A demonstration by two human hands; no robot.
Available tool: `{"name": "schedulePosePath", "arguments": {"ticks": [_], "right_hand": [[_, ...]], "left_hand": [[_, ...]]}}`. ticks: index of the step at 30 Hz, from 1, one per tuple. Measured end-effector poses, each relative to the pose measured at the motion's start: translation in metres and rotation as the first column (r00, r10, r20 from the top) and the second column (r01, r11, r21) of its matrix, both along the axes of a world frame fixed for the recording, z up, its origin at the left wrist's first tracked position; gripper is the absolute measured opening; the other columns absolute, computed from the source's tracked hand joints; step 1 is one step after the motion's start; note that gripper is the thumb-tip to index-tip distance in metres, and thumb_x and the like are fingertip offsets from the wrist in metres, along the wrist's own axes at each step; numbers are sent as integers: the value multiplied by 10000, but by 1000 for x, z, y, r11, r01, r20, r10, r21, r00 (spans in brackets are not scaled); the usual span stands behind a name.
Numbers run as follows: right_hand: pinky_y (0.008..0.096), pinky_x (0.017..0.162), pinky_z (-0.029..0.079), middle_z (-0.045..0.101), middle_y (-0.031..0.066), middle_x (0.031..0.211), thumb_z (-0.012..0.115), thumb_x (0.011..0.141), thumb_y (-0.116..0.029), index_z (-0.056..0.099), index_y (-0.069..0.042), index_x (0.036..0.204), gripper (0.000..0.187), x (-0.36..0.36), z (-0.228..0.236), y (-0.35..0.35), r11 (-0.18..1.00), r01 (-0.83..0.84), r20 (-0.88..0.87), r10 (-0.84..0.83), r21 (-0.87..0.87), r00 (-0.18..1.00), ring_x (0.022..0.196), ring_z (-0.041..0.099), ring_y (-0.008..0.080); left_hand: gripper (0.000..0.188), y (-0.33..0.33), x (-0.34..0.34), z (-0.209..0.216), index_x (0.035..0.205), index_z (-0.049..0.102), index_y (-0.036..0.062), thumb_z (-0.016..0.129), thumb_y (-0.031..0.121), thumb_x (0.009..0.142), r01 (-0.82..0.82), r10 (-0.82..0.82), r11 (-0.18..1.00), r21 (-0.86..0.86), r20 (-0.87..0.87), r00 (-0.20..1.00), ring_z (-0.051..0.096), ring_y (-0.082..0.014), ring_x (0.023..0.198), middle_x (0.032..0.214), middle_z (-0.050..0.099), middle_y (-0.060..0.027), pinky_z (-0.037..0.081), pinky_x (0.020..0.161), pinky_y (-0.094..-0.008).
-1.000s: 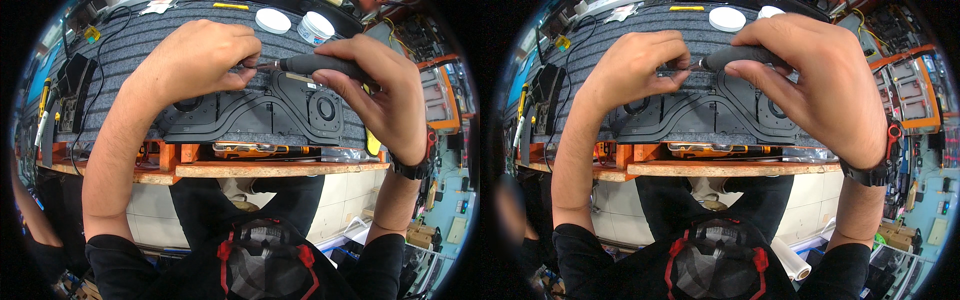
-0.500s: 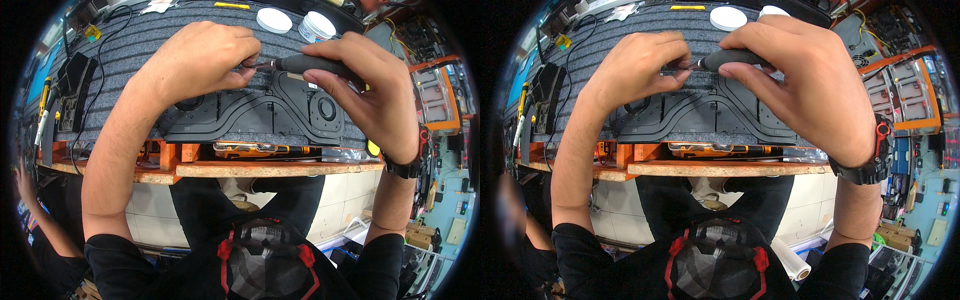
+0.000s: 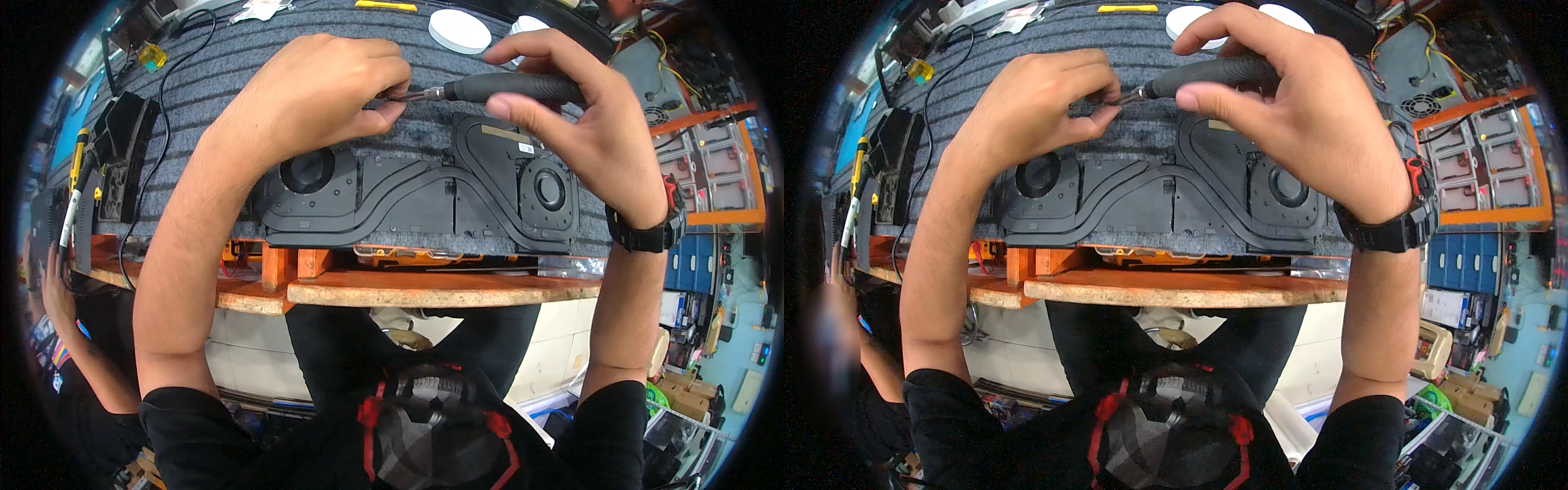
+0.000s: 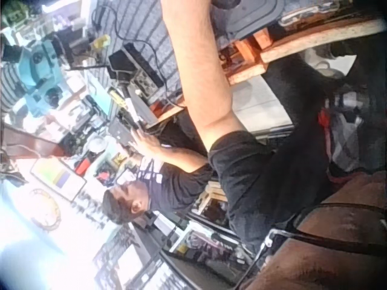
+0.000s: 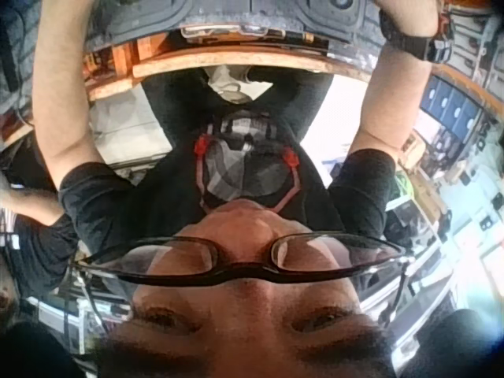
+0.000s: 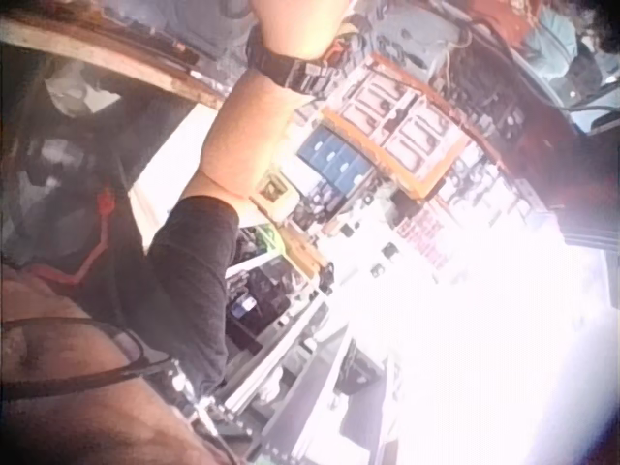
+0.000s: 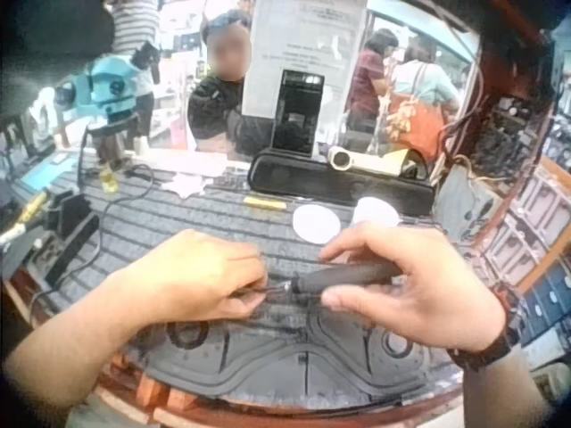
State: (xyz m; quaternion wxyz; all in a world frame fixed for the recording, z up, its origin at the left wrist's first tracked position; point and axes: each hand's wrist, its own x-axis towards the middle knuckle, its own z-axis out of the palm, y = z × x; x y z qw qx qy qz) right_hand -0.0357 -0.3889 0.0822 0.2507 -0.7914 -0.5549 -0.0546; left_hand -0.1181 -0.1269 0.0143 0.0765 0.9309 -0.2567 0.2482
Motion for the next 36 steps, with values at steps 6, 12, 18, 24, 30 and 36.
{"name": "schedulePosePath", "arguments": {"ticks": [6,12,18,24,30,36], "right_hand": [[225,800,550,645,25,1081,808,887,-46,620,-16,1212,376,19,-29,-5,950,62,-446,85,305,891,945,640,90],[228,740,599,727,131,1045,734,952,-66,447,-22,1459,584,16,-47,3,862,95,-387,123,499,914,876,725,135],[198,692,539,725,131,988,731,934,24,342,9,1530,712,2,-41,11,810,247,-542,102,532,834,806,682,91],[202,710,537,722,148,993,709,938,39,326,14,1519,697,12,-52,11,668,202,-361,108,716,926,811,682,103],[282,754,659,732,215,1120,652,1026,-181,349,-14,1536,616,26,-48,-10,778,128,-259,47,615,965,928,765,209],[308,785,662,725,219,1122,633,1041,-222,313,-12,1545,633,24,-44,-14,756,168,-316,55,633,947,947,761,212]], "left_hand": [[175,0,1,8,863,628,52,777,48,772,11,-22,991,-134,-85,996,678,-299,758,836,652,-92,537,647,-381],[183,-20,-4,3,874,647,45,798,41,769,32,-90,956,-291,-191,977,682,-260,724,822,662,-77,536,619,-355],[192,-28,-3,-2,891,654,46,802,58,770,-23,-66,953,-304,-279,958,678,-253,722,859,677,-71,544,623,-342],[193,-18,2,-1,970,698,33,772,22,793,-58,-26,943,-328,-248,968,691,-197,770,909,703,-75,566,652,-295],[195,-20,-1,6,1047,731,-24,752,-32,853,-273,-233,613,-741,-500,834,715,-157,907,1007,729,-90,596,761,-283],[198,-18,2,8,1059,732,-47,772,-32,866,-334,-397,371,-866,-473,786,736,-189,954,990,730,-118,598,840,-283]]}}
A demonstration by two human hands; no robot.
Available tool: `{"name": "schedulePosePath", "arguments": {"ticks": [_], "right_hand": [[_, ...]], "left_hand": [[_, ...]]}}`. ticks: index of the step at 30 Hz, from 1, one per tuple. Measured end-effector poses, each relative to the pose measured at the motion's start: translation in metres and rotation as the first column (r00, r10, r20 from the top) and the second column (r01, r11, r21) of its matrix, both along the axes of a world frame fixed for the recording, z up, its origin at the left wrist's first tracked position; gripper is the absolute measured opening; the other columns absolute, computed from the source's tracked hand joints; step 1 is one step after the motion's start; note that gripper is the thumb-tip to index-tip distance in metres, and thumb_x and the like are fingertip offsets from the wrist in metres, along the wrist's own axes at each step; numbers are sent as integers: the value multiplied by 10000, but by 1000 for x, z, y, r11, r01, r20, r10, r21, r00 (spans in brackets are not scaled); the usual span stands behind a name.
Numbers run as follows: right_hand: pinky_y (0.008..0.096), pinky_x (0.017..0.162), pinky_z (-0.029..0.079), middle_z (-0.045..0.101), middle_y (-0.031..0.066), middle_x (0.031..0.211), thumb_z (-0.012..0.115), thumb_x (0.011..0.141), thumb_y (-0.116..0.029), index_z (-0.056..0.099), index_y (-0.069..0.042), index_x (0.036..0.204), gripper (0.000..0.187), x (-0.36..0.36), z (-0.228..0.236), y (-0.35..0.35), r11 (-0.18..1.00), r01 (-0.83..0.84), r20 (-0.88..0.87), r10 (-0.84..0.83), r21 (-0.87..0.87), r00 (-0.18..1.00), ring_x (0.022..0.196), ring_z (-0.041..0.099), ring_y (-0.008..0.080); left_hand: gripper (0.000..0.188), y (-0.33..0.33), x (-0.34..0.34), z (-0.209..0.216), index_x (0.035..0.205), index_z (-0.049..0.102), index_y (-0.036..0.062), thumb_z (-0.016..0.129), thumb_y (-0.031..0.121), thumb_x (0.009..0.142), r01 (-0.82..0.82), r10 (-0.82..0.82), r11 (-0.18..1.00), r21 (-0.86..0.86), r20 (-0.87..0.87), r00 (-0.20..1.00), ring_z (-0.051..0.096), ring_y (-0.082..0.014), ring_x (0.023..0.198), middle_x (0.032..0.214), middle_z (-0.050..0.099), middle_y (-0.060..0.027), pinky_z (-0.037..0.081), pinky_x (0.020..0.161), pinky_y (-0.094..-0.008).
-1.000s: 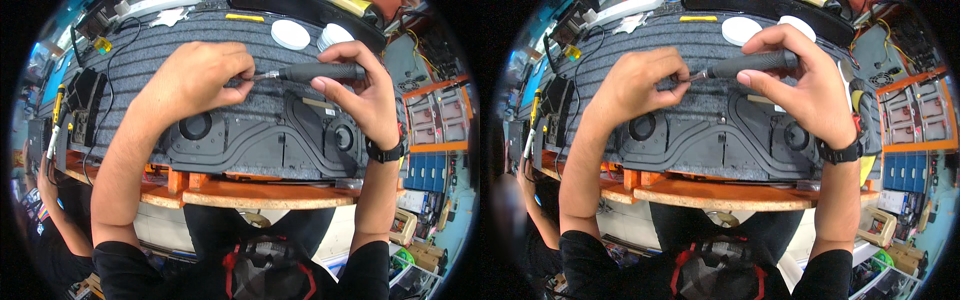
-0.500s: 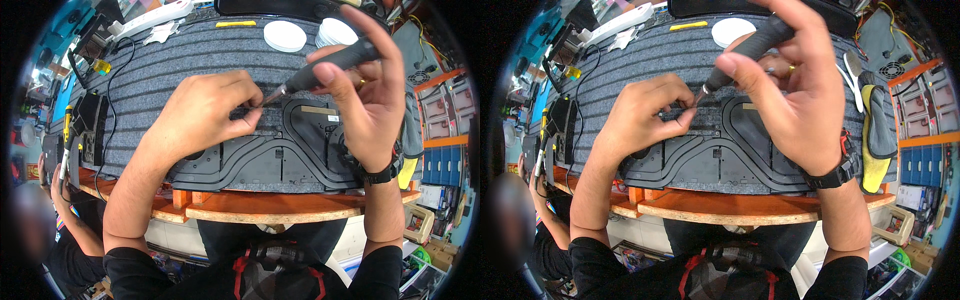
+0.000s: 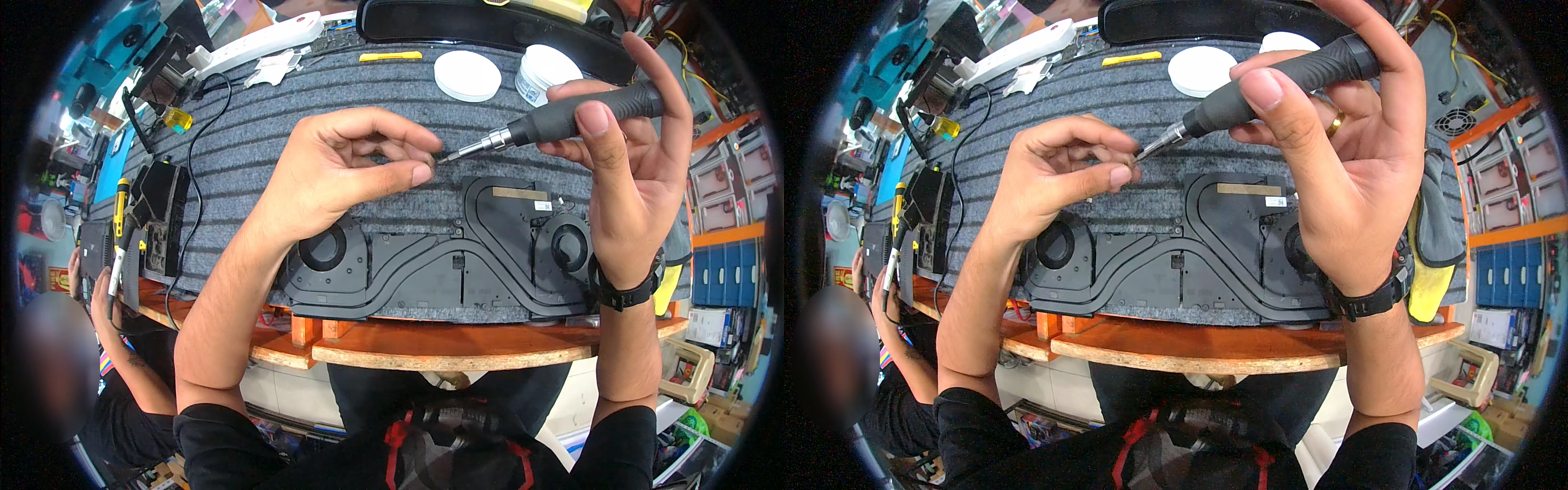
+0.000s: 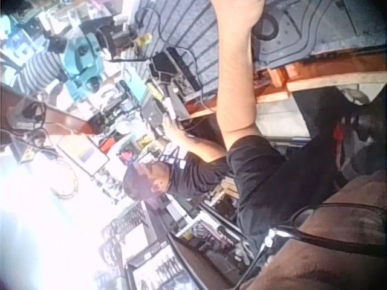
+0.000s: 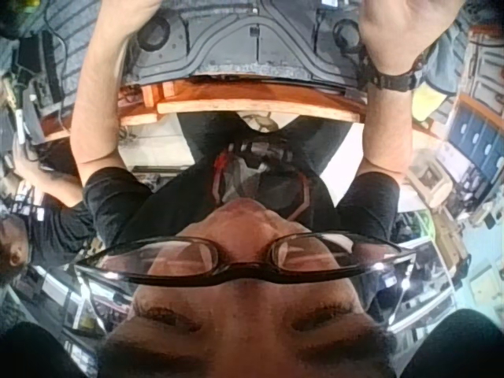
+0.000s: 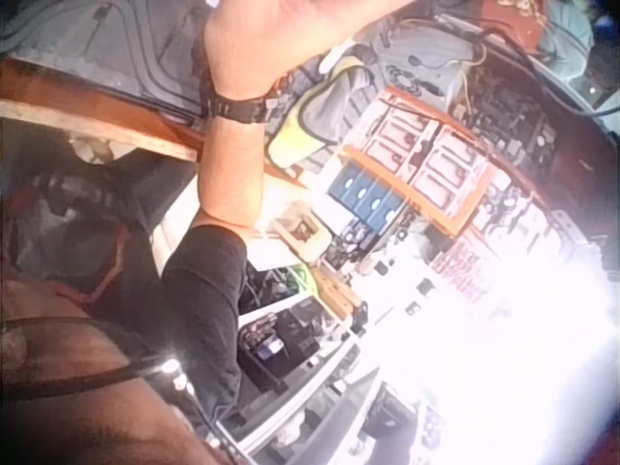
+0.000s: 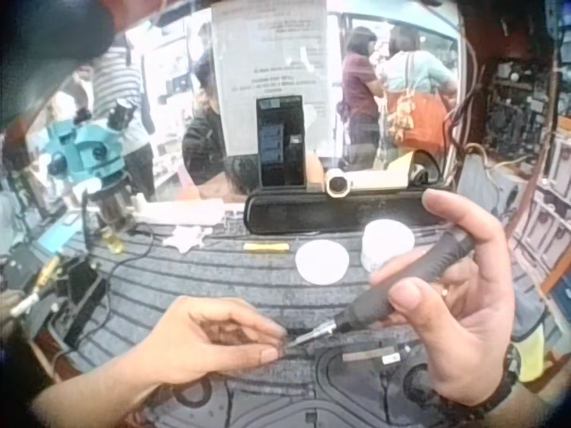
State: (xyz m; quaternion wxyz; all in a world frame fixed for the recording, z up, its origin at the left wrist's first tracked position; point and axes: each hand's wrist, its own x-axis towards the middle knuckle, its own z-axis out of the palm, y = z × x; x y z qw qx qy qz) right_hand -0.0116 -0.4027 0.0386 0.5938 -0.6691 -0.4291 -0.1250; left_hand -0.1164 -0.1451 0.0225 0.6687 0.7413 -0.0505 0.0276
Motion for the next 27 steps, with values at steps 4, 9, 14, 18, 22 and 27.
{"name": "schedulePosePath", "arguments": {"ticks": [4,9,14,18,22,27], "right_hand": [[316,798,660,718,222,1137,632,1042,-231,287,-15,1554,654,0,1,-2,999,-21,-55,22,32,998,949,757,209],[322,803,660,713,232,1143,620,1048,-223,248,-20,1565,669,-1,2,-4,998,-32,-59,35,50,998,974,752,220],[339,821,663,706,251,1169,600,1054,-204,215,-25,1575,673,-1,1,-5,995,-53,-40,56,85,998,1039,742,258],[358,840,663,705,258,1181,604,1050,-209,206,-29,1578,685,20,-17,-14,975,-168,43,163,143,986,1079,733,283],[385,853,666,705,256,1184,597,1050,-209,199,-31,1577,684,1,-1,-8,967,-216,66,209,136,976,1102,726,293],[424,865,671,703,256,1183,582,1052,-198,193,-36,1570,667,15,-12,-11,972,-206,161,186,113,969,1101,725,301]], "left_hand": [[187,1,-2,2,1051,746,-44,774,-24,867,-7,6,1000,-22,-52,999,751,-199,894,961,740,-127,606,783,-285],[134,-2,-4,4,1021,756,-52,752,1,898,26,-28,998,-62,-39,999,762,-222,843,952,743,-146,614,735,-291],[135,-5,-6,0,1033,750,-67,726,7,923,37,-36,995,-90,17,999,768,-259,850,936,739,-171,624,723,-304],[149,-3,-5,0,1044,748,-69,715,31,938,81,-79,988,-131,17,997,769,-283,831,924,736,-185,630,695,-317],[158,-2,-5,-1,1045,745,-67,711,54,948,85,-84,983,-165,12,996,768,-292,801,909,734,-188,634,670,-319],[167,-4,-5,-1,1045,742,-58,711,81,959,80,-81,978,-191,4,997,769,-293,795,902,733,-188,638,663,-321]]}}
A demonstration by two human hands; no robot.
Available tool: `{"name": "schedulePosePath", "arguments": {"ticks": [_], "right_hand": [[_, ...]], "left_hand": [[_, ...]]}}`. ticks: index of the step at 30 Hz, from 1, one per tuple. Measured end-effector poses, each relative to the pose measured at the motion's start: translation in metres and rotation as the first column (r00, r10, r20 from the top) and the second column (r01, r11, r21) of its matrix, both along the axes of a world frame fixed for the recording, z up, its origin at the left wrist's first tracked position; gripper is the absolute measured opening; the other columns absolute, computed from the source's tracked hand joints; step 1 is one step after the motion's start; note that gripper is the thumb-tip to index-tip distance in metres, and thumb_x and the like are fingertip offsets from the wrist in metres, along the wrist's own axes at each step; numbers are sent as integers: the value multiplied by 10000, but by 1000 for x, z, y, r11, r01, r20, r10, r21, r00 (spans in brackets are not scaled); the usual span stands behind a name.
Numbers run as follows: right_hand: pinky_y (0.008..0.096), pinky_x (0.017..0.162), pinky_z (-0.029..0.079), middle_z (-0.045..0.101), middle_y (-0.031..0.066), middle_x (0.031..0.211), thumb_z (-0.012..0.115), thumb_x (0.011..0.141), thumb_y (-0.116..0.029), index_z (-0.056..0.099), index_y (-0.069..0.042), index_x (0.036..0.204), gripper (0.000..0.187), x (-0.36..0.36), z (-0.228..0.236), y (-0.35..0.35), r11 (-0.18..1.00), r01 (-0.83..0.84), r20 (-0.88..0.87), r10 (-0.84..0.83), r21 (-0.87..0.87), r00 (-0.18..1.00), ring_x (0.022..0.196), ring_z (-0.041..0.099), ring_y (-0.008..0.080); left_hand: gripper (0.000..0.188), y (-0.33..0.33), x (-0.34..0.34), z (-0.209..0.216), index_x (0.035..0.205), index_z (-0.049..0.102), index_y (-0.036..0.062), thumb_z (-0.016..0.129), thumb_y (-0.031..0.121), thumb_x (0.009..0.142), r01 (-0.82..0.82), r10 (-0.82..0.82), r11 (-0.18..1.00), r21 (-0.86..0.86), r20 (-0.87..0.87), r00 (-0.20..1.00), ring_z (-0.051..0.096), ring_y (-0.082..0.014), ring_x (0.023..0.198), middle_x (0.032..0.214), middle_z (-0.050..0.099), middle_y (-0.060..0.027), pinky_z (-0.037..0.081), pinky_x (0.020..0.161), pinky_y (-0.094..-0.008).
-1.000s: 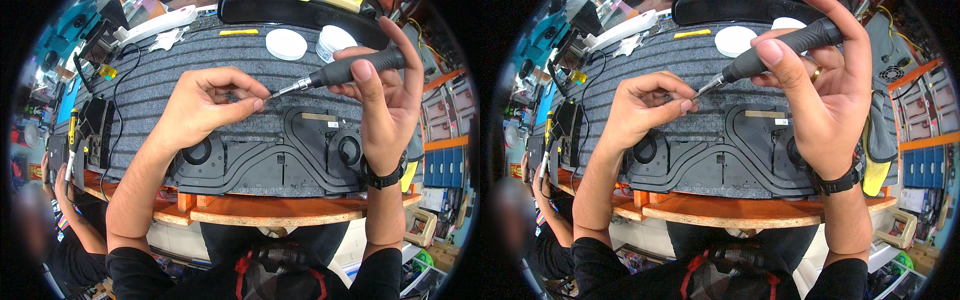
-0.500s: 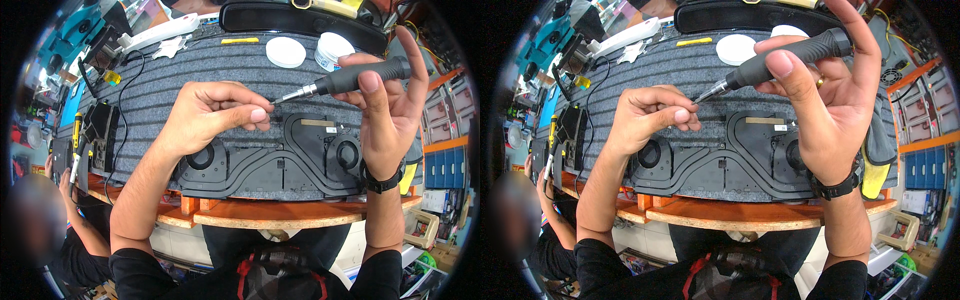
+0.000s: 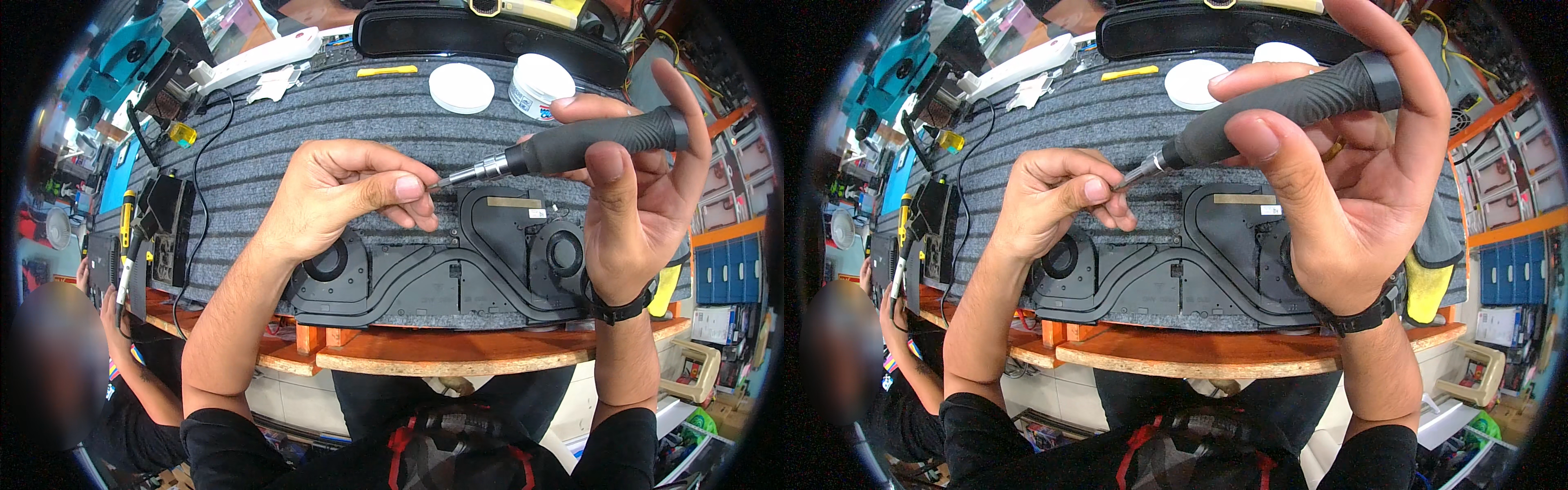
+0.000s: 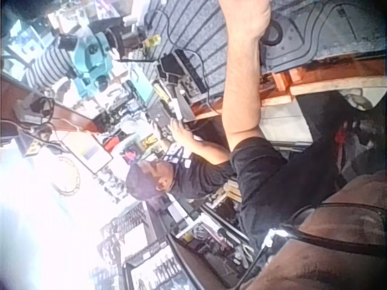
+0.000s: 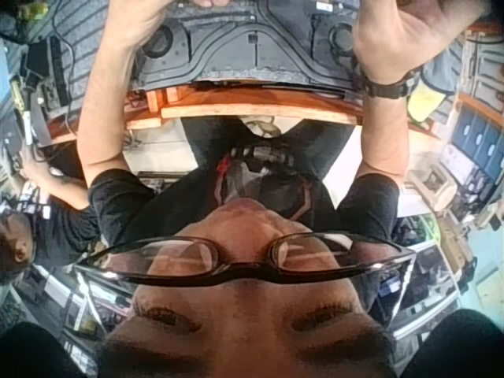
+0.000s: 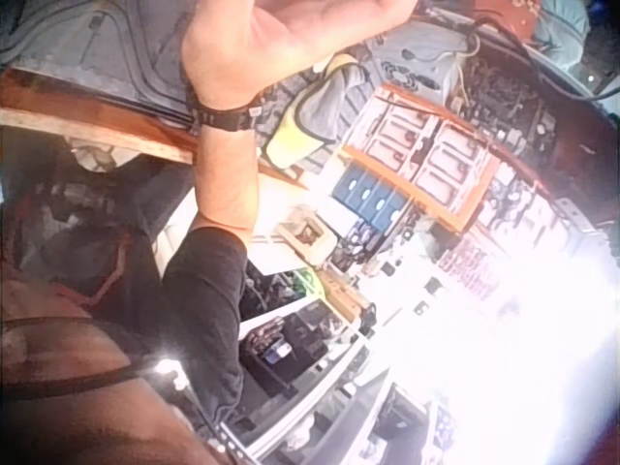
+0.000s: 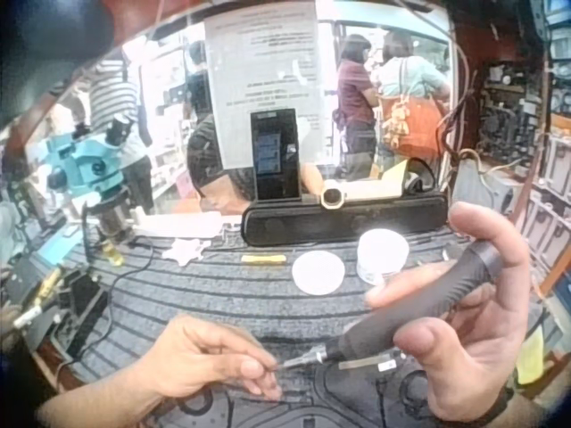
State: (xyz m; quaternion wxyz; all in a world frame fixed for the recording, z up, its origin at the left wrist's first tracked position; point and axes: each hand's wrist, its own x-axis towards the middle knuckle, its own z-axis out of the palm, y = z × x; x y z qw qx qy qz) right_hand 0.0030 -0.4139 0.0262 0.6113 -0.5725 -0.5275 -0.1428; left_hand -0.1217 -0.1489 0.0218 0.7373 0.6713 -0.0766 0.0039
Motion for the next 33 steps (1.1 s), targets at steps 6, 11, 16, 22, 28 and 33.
{"name": "schedulePosePath", "arguments": {"ticks": [6,11,16,22,28,33], "right_hand": [[433,862,673,698,267,1187,585,1049,-191,199,-64,1556,650,-24,13,8,998,34,-38,-32,47,999,1080,730,319],[409,869,671,681,282,1214,606,1039,-186,161,-94,1566,697,-12,-8,5,983,92,12,-95,159,995,1072,733,315],[378,889,659,646,300,1267,637,1014,-106,67,-107,1604,821,-38,18,24,987,159,81,-160,19,984,1054,737,304],[379,855,666,664,278,1233,679,977,-25,73,-103,1621,888,-32,15,27,982,186,-8,-186,17,983,1061,731,283],[370,832,670,674,272,1213,687,984,-54,150,-70,1594,812,-48,26,40,986,164,-128,-158,31,979,1081,723,276],[368,829,670,671,275,1219,680,983,-44,157,-42,1578,793,-33,18,32,968,252,-215,-247,-5,945,1092,719,287]], "left_hand": [[209,-4,-1,1,1093,724,-34,694,147,992,-39,38,998,-52,-16,999,770,-290,789,883,739,-168,639,658,-324],[238,-10,0,-1,1132,710,-11,687,189,1007,-70,75,983,-171,23,997,767,-265,788,884,741,-132,634,669,-308],[247,-18,-2,1,1143,704,1,692,207,1006,-179,164,948,-264,-80,983,761,-232,786,882,729,-103,627,681,-284],[266,-14,0,-5,1155,700,-4,693,215,1003,-147,134,964,-223,-73,988,765,-231,827,933,737,-113,629,695,-283],[490,-13,4,-3,1246,666,-47,591,392,1041,-172,164,976,-130,-76,984,755,-261,968,1042,735,-145,617,835,-319],[579,-1,10,2,1272,646,-69,515,455,1063,-240,240,971,6,-11,971,729,-267,1046,1104,722,-168,586,909,-349]]}}
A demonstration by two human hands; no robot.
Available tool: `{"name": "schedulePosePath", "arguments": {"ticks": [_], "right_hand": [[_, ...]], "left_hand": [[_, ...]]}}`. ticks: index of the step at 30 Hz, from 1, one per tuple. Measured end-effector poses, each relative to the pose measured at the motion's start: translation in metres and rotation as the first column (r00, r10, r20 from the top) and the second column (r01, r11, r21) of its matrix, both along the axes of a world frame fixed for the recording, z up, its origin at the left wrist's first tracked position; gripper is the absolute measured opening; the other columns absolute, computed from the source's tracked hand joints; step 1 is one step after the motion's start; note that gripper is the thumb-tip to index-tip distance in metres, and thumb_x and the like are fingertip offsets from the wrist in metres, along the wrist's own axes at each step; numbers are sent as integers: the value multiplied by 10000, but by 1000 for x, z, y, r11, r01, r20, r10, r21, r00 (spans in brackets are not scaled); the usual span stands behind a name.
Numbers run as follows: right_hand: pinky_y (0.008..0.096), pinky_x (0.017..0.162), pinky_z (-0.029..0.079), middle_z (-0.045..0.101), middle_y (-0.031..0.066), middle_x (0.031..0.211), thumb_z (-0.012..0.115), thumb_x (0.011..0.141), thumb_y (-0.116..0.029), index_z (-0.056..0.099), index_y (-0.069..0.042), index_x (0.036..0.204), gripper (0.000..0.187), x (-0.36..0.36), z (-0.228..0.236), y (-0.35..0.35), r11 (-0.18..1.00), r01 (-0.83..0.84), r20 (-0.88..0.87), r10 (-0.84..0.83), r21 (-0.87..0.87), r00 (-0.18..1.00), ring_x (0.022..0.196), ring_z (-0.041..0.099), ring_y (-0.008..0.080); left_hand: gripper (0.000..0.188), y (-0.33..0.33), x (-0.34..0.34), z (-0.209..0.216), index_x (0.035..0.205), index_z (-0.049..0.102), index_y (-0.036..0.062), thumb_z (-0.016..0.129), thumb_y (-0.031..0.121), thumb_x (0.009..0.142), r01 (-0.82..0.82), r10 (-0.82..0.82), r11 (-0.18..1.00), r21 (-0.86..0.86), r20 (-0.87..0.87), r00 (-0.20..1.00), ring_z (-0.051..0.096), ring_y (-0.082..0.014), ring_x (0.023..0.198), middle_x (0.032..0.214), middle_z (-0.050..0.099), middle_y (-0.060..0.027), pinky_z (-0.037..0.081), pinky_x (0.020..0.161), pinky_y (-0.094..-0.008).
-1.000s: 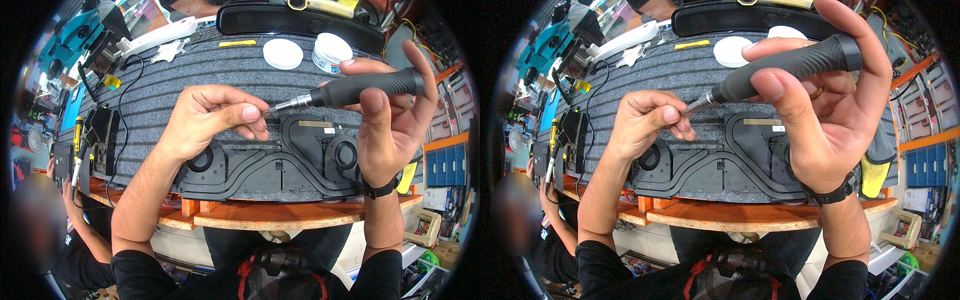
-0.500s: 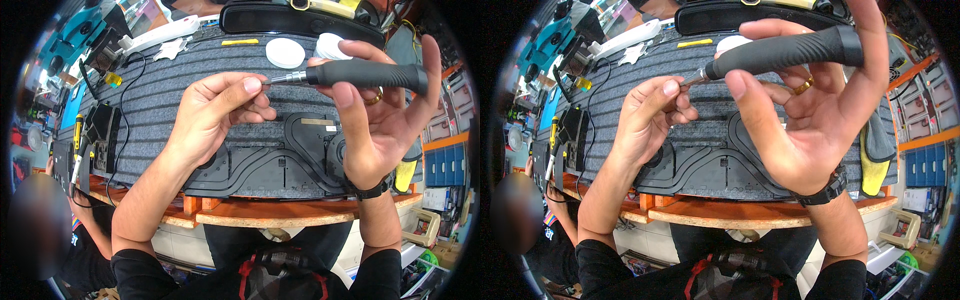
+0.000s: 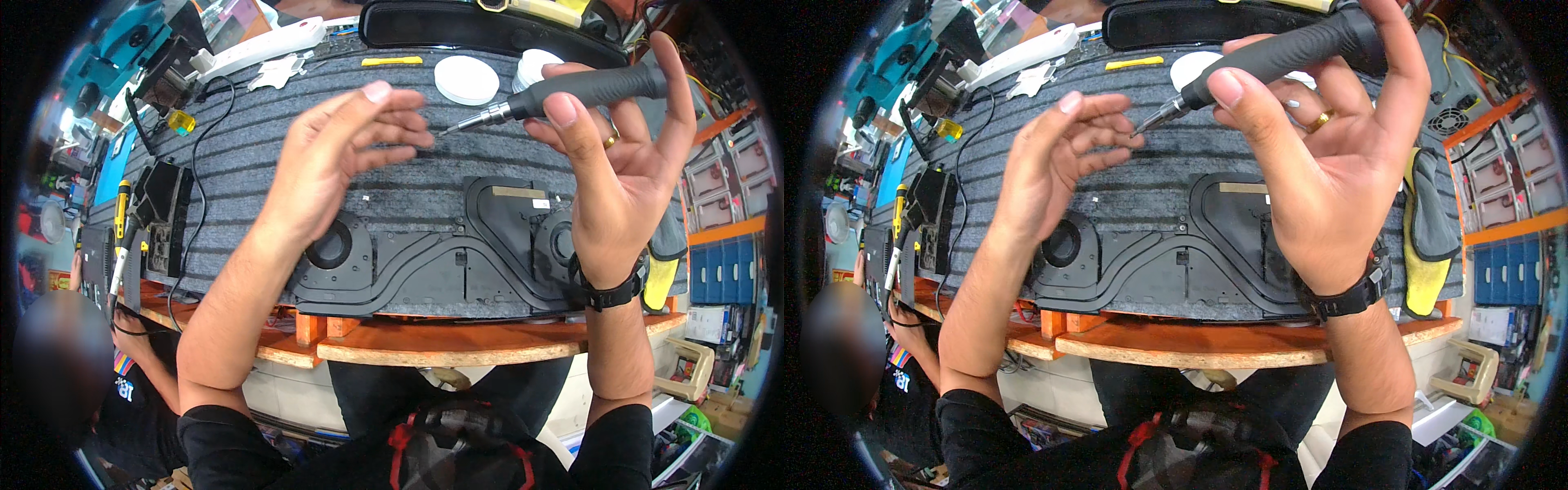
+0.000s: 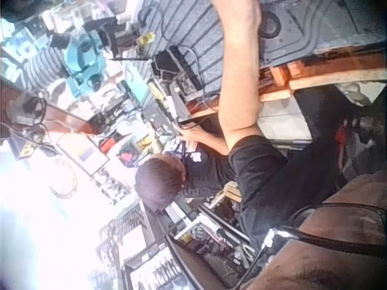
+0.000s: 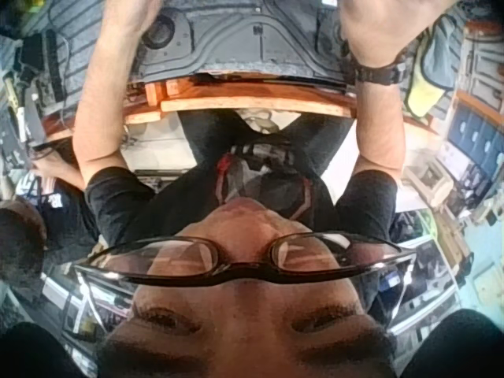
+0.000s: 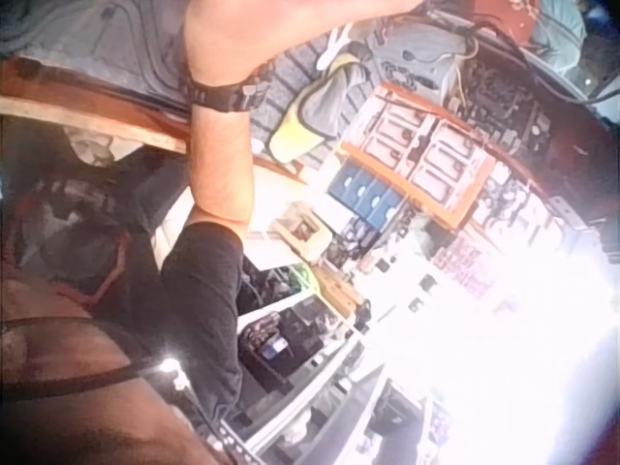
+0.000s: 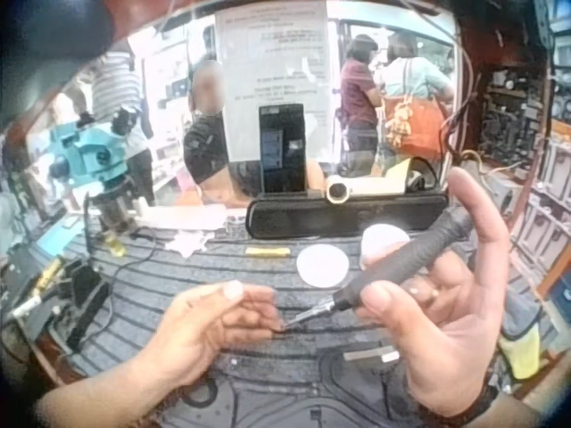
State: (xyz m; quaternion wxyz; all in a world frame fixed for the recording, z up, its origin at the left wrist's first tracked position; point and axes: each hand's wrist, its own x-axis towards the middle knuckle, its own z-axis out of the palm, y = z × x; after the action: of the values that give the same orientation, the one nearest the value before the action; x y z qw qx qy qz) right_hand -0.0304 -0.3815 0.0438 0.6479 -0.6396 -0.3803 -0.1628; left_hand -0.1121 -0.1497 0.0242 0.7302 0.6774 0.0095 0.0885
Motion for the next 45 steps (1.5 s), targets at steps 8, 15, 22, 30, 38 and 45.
{"name": "schedulePosePath", "arguments": {"ticks": [8,15,22,30,38,45], "right_hand": [[325,821,656,696,311,1185,732,926,5,235,-30,1577,820,-1,18,-62,965,-11,129,47,-262,991,1013,755,264],[381,915,641,720,301,1121,767,878,29,209,-75,1603,921,-26,-4,-112,855,119,263,21,-504,965,1019,758,308],[380,900,651,714,311,1128,755,874,47,185,-93,1604,937,-36,-8,-94,911,23,125,31,-413,992,1013,760,318],[397,898,659,714,306,1121,743,877,49,178,-95,1608,935,-34,-19,-100,890,93,196,-5,-446,981,1008,760,320],[410,886,664,708,308,1124,741,883,42,150,-101,1614,950,-37,-15,-92,916,23,145,38,-399,989,1002,758,341],[430,861,666,700,312,1113,767,866,39,116,-91,1608,996,-38,-12,-91,894,1,207,103,-448,973,1002,752,362]], "left_hand": [[469,53,19,-25,1256,701,-5,530,395,1079,-321,261,898,302,221,940,692,-179,1063,1121,724,-88,536,908,-313],[476,73,20,-37,1284,704,21,524,414,1082,-317,253,865,390,208,945,681,-166,1100,1146,725,-78,519,960,-305],[493,83,20,-40,1319,684,26,503,422,1088,-296,219,847,442,217,951,671,-167,1130,1194,718,-81,506,991,-309],[504,83,21,-41,1313,684,29,491,437,1090,-288,215,852,437,210,954,670,-175,1147,1223,714,-89,505,999,-317],[501,85,20,-40,1312,690,37,502,443,1085,-275,196,837,472,210,958,679,-181,1145,1237,719,-94,515,989,-317],[493,79,21,-39,1313,688,31,513,431,1084,-288,226,857,427,191,955,681,-178,1137,1227,723,-90,519,980,-313]]}}
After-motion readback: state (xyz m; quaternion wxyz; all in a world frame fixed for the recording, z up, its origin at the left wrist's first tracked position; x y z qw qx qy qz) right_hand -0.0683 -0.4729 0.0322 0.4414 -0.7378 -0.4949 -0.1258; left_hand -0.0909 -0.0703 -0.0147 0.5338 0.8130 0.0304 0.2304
